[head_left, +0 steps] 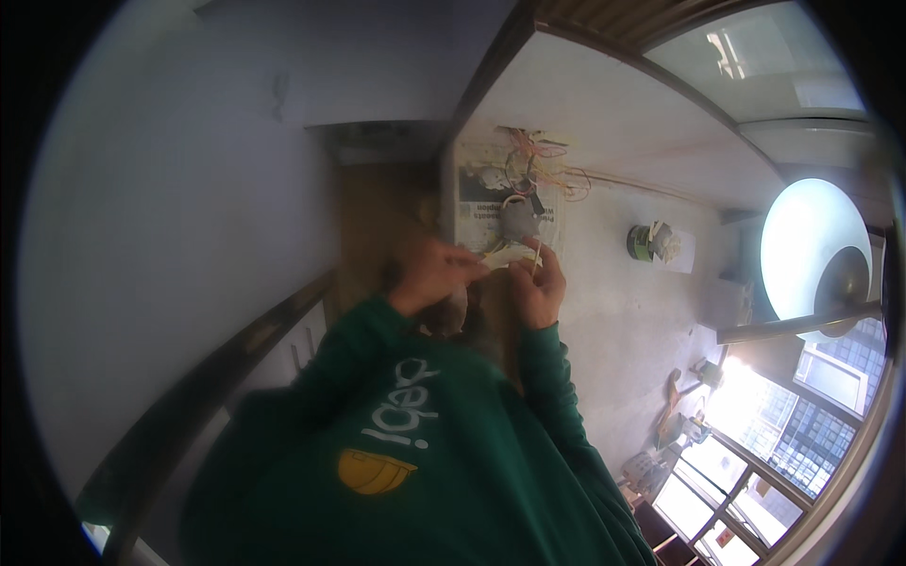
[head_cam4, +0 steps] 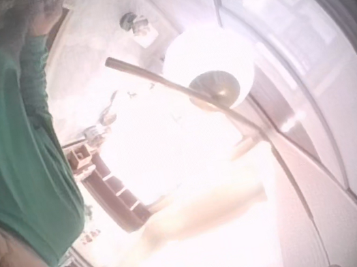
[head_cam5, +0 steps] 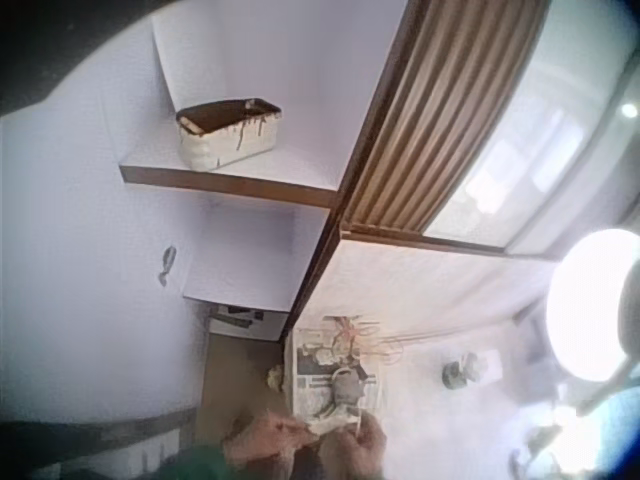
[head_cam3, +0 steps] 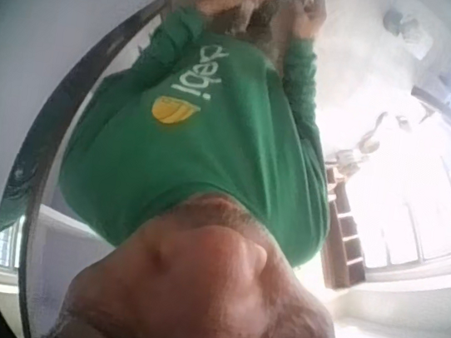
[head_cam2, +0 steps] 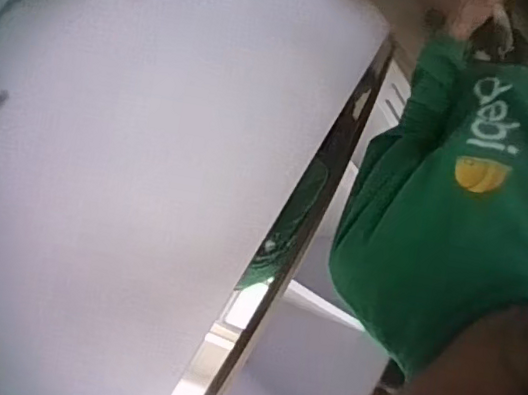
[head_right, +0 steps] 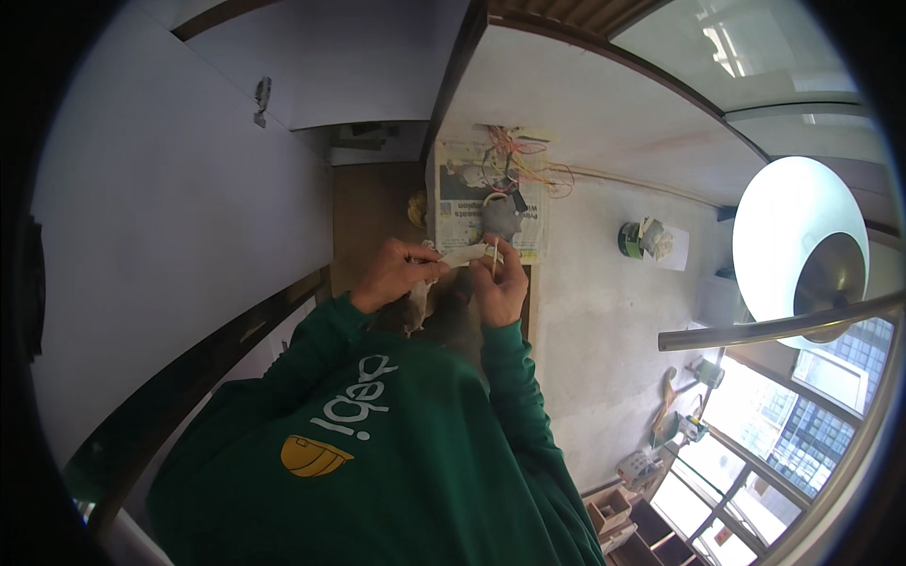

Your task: The person paints a wooden trim or frame using a small brush and a paint can. They repeatedly dip the brush into the paint, apply it to the wood, and wipe excess paint with a cloth.

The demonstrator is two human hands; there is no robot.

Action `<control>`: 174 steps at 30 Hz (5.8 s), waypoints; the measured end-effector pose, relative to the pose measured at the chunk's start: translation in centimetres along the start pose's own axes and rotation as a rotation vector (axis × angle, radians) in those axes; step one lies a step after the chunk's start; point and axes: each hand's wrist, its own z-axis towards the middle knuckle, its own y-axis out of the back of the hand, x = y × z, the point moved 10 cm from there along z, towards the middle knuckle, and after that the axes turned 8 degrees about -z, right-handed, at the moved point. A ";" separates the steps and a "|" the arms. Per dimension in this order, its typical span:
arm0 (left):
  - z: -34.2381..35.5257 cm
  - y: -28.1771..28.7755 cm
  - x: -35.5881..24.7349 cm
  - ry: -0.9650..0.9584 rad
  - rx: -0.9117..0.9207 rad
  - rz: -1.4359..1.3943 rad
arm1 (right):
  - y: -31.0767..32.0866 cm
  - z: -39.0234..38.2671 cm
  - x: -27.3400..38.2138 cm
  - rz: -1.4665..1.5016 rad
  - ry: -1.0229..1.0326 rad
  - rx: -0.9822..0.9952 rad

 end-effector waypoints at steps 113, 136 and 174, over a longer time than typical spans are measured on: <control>8.7 14.7 -27.9 -0.436 0.119 -0.103 | -25.6 23.9 49.3 -0.666 0.803 0.279; 7.5 14.7 -29.2 -0.500 0.071 -0.023 | -23.6 22.1 51.1 -0.585 0.821 0.236; 8.2 13.8 -27.6 -0.522 0.101 0.006 | -17.2 16.6 43.7 -0.281 0.758 0.095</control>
